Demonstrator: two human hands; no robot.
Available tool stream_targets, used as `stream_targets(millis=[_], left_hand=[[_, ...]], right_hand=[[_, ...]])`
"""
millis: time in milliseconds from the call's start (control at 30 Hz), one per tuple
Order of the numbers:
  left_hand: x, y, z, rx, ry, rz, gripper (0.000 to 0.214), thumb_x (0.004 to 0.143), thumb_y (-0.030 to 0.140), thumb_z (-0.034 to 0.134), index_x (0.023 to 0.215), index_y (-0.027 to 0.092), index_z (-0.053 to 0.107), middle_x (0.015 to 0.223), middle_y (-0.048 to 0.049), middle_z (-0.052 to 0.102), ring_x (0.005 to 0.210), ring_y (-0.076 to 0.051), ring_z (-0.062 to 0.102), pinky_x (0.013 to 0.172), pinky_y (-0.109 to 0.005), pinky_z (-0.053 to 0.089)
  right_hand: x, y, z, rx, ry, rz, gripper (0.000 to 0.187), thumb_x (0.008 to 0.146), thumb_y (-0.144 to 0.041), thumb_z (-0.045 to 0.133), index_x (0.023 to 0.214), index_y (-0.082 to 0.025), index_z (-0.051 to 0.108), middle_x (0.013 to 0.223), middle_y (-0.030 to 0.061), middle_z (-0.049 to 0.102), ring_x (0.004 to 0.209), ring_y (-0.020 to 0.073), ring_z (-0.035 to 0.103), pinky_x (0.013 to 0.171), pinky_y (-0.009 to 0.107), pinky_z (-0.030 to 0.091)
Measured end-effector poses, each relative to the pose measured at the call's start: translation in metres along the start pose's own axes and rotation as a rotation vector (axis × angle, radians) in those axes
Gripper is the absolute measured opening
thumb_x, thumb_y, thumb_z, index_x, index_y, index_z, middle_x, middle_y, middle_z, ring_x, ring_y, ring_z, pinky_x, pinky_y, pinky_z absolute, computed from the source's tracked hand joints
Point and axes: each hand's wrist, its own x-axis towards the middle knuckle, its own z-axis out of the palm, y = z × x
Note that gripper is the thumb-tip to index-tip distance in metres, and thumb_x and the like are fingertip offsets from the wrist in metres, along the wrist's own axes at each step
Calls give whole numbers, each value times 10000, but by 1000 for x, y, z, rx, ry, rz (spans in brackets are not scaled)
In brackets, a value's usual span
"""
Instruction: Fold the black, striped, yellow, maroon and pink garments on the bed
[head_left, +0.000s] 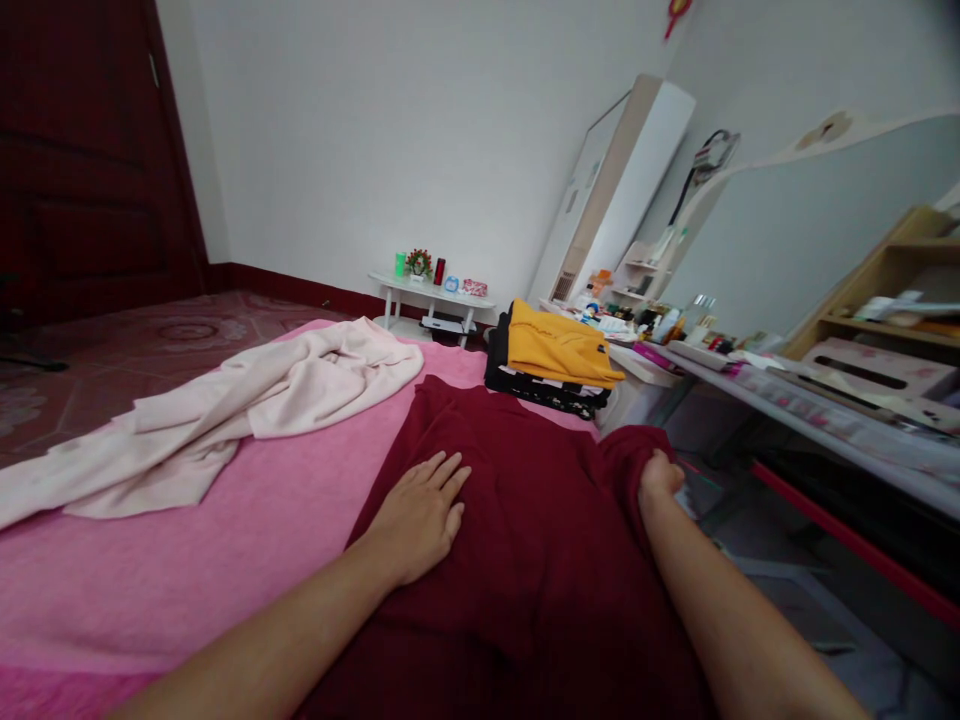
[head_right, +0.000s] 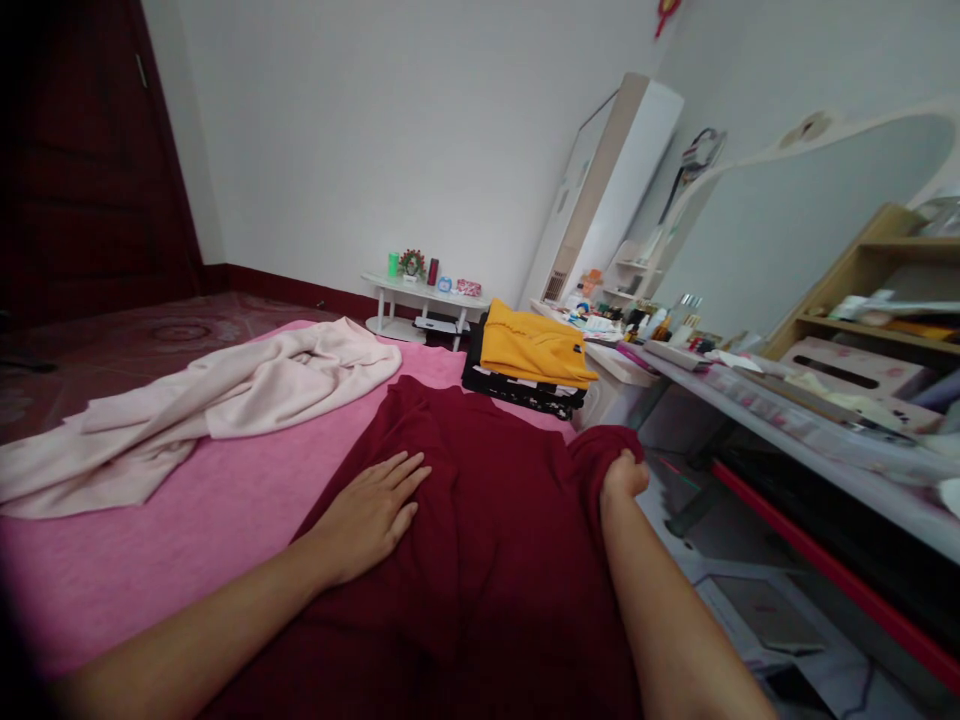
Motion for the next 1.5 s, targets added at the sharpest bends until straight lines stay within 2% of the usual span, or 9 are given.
stream_targets(millis=[167,333,400,533,633,800,1033,1267,1500], left_hand=[[-1,0,2,18,24,12,497,920,350,353,1394,212,416,1485,-47,342,1363,-255,300,1110,-423,254],[-2,-1,4,37,67,46,484,909,314,374,1364,171,457,1453,-78,394,1341,-257,340,1103,-424,277],[-3,-2,4,25,79,65,472,904,298,388,1339,145,486,1429,-99,427,1326,-255,365,1100,-421,289],[-7,-5,1,-45,134,117,424,878,231,433,1272,132,553,1337,-121,523,1246,-238,462,1073,-386,346],[-9,-5,-4,-131,176,175,372,847,148,451,1176,174,623,1195,-86,611,1118,-203,549,1008,-330,419],[-8,-4,-7,-217,324,173,372,812,80,460,1115,214,629,1177,-63,567,1079,-180,546,979,-311,447],[14,-10,-13,-24,347,52,691,720,70,552,1367,263,405,1460,-76,314,1252,-263,422,1005,-395,419],[63,-12,-20,87,15,5,444,719,86,526,1093,282,665,1039,-55,653,902,-220,643,778,-305,490],[103,-20,-50,-151,318,-65,375,626,8,458,870,154,702,841,-48,706,828,-191,633,790,-273,468]], right_hand=[[-11,-28,-39,311,221,341,574,879,-241,191,1276,58,477,1149,304,585,1039,346,599,726,381,491],[-3,-124,-87,583,179,180,508,920,-251,269,1359,-31,400,1281,189,540,1097,224,577,841,310,479],[-23,-164,-111,662,60,12,426,899,-343,423,1278,-181,528,1158,68,646,987,165,631,836,290,496],[-98,-203,-162,755,-694,-691,415,774,-435,652,1137,-234,645,1169,49,652,1077,199,595,971,375,429],[-144,-181,-180,558,-892,-787,312,808,-426,602,999,-201,705,1073,67,693,990,217,638,934,391,460],[-167,-81,-168,73,-664,-778,346,781,-337,586,1080,-184,673,1196,114,631,1125,261,569,1013,428,395],[-175,13,-168,-276,-683,-578,545,730,-369,607,1252,-221,554,1209,114,616,1035,295,612,888,407,459],[-179,-2,-165,73,-749,-505,248,741,-342,566,922,-205,665,952,78,702,897,255,640,797,333,477],[-189,-38,-168,408,-820,-397,170,752,-340,567,761,-178,619,721,8,642,693,171,591,623,243,449]])
